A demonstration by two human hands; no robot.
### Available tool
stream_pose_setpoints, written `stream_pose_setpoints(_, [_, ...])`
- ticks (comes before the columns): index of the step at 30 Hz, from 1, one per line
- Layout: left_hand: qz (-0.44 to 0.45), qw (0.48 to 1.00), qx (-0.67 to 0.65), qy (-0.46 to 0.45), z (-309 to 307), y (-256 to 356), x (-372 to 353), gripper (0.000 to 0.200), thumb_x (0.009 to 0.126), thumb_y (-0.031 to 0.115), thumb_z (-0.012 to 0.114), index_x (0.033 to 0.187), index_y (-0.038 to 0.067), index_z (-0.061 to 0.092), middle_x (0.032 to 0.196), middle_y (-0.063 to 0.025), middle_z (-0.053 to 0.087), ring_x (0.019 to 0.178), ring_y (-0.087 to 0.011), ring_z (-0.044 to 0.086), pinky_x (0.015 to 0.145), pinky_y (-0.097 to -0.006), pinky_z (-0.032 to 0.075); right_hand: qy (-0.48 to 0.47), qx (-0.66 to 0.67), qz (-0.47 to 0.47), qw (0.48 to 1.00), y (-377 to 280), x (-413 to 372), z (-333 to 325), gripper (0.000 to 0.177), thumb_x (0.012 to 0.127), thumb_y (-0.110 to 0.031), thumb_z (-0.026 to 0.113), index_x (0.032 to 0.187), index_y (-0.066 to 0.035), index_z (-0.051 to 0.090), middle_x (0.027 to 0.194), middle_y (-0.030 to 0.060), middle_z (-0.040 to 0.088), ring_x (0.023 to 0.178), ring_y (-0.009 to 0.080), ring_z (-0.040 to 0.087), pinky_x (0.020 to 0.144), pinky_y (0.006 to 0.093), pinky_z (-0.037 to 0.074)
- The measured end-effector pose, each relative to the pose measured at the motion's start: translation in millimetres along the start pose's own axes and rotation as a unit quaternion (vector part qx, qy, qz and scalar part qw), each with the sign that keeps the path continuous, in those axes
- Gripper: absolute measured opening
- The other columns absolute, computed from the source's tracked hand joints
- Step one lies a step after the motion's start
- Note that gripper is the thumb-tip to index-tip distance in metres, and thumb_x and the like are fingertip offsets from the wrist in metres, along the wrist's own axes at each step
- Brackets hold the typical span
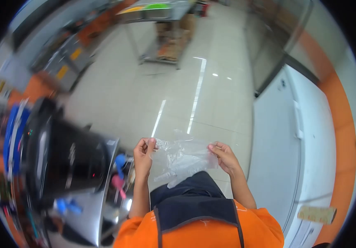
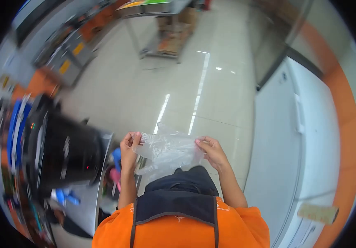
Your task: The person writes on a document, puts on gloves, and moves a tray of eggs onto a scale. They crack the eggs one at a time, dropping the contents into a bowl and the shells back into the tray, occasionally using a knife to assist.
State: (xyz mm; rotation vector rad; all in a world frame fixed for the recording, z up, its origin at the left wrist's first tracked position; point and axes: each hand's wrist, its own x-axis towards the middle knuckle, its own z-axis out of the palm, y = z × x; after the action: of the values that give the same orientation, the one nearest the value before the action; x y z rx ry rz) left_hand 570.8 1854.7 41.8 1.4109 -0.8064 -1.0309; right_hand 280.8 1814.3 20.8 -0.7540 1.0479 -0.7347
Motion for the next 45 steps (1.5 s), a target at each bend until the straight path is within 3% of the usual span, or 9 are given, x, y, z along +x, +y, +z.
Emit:
stream_pose_setpoints(7, [-0.043,0.985,-0.029,-0.165,192.7,4.4,222.3,0.019,0.096,0.021,0.063,0.089,0.003,0.061,0.075,-0.0012,0.062,0.071,-0.0081,0.059,0.069,-0.024,0.046,0.102,0.172,-0.078,0.977,-92.7,99.7,-110.0,0.014,0.091,-0.014,0.068,0.091,0.0,0.066,0.079,0.0045,0.066,0.063,0.0096,0.059,0.056,0.0233,0.047])
stream_pose_setpoints(9, [0.208,0.975,0.058,0.053,242.7,9.9,285.6,0.022,0.094,0.022,0.064,0.087,0.002,0.061,0.074,-0.0022,0.062,0.071,-0.0104,0.06,0.068,-0.0241,0.047,0.141,0.135,-0.132,0.972,-137.8,145.5,-137.2,0.013,0.09,-0.014,0.069,0.084,-0.002,0.065,0.075,0.0026,0.064,0.059,0.0081,0.056,0.049,0.0214,0.042])
stream_pose_setpoints(14, [0.122,0.892,0.194,-0.389,350.1,120.0,348.4,0.019,0.092,0.018,0.068,0.094,0.002,0.059,0.08,-0.0058,0.065,0.074,-0.0128,0.062,0.07,-0.0234,0.049,0.124,-0.099,-0.25,0.955,-293.4,285.0,-157.3,0.043,0.084,-0.02,0.077,0.061,-0.01,0.043,0.057,-0.0068,0.043,0.052,0.0018,0.036,0.045,0.0211,0.028])
stream_pose_setpoints(26, [-0.077,0.949,-0.039,-0.303,630.2,49.6,708.8,0.017,0.091,0.013,0.068,0.097,-0.003,0.068,0.081,-0.0044,0.068,0.072,-0.0085,0.063,0.065,-0.0234,0.052,-0.079,0.143,-0.088,0.983,-481.7,622.2,-353.0,0.028,0.098,-0.028,0.06,0.089,-0.002,0.059,0.064,-0.0031,0.048,0.052,0.0052,0.041,0.048,0.0211,0.035])
stream_pose_setpoints(28, [-0.006,0.965,0.1,-0.244,691.3,57.9,771.9,0.019,0.089,0.013,0.069,0.095,-0.005,0.067,0.077,-0.0036,0.067,0.068,-0.0089,0.062,0.06,-0.0238,0.05,0.23,-0.3,-0.292,0.878,-522.1,670.6,-391.4,0.019,0.092,-0.016,0.066,0.085,-0.001,0.057,0.065,0.0017,0.05,0.052,0.0102,0.044,0.051,0.0241,0.04])
stream_pose_setpoints(30, [0.039,0.951,0.154,-0.266,768.3,75.9,829.1,0.02,0.089,0.014,0.069,0.095,-0.005,0.065,0.073,-0.0086,0.068,0.062,-0.0114,0.063,0.057,-0.0248,0.05,0.329,-0.378,-0.387,0.774,-593.8,697.1,-421.2,0.011,0.086,-0.004,0.068,0.092,0.001,0.06,0.075,0.0091,0.059,0.061,0.0161,0.056,0.06,0.0277,0.048])
stream_pose_setpoints(32, [0.148,0.911,0.23,-0.309,844.8,101.3,866.7,0.013,0.09,0.012,0.066,0.095,-0.001,0.065,0.071,-0.0134,0.068,0.06,-0.015,0.065,0.057,-0.0263,0.05,0.32,-0.364,-0.451,0.749,-645.0,716.3,-455.7,0.017,0.086,0.001,0.065,0.102,0.003,0.063,0.091,0.014,0.066,0.079,0.0194,0.065,0.072,0.0277,0.051])
stream_pose_setpoints(37, [0.364,0.831,0.204,-0.368,1012.6,108.9,987.3,0.009,0.088,0.011,0.065,0.095,0.005,0.065,0.082,-0.0101,0.067,0.071,-0.0277,0.064,0.063,-0.0357,0.051,0.18,0.08,-0.316,0.928,-707.0,837.8,-591.6,0.022,0.099,-0.003,0.051,0.114,0.01,0.061,0.114,0.0148,0.064,0.107,0.0217,0.063,0.1,0.0361,0.049])
stream_pose_setpoints(45, [0.456,0.729,0.126,-0.494,1219.6,127.0,1227.5,0.016,0.081,0.008,0.067,0.097,0.008,0.068,0.092,-0.0076,0.062,0.086,-0.0279,0.061,0.074,-0.0379,0.051,0.105,0.292,-0.314,0.898,-888.5,1100.1,-751.9,0.041,0.1,-0.017,0.054,0.137,-0.006,0.043,0.119,0.0158,0.06,0.111,0.0253,0.061,0.096,0.0361,0.05])
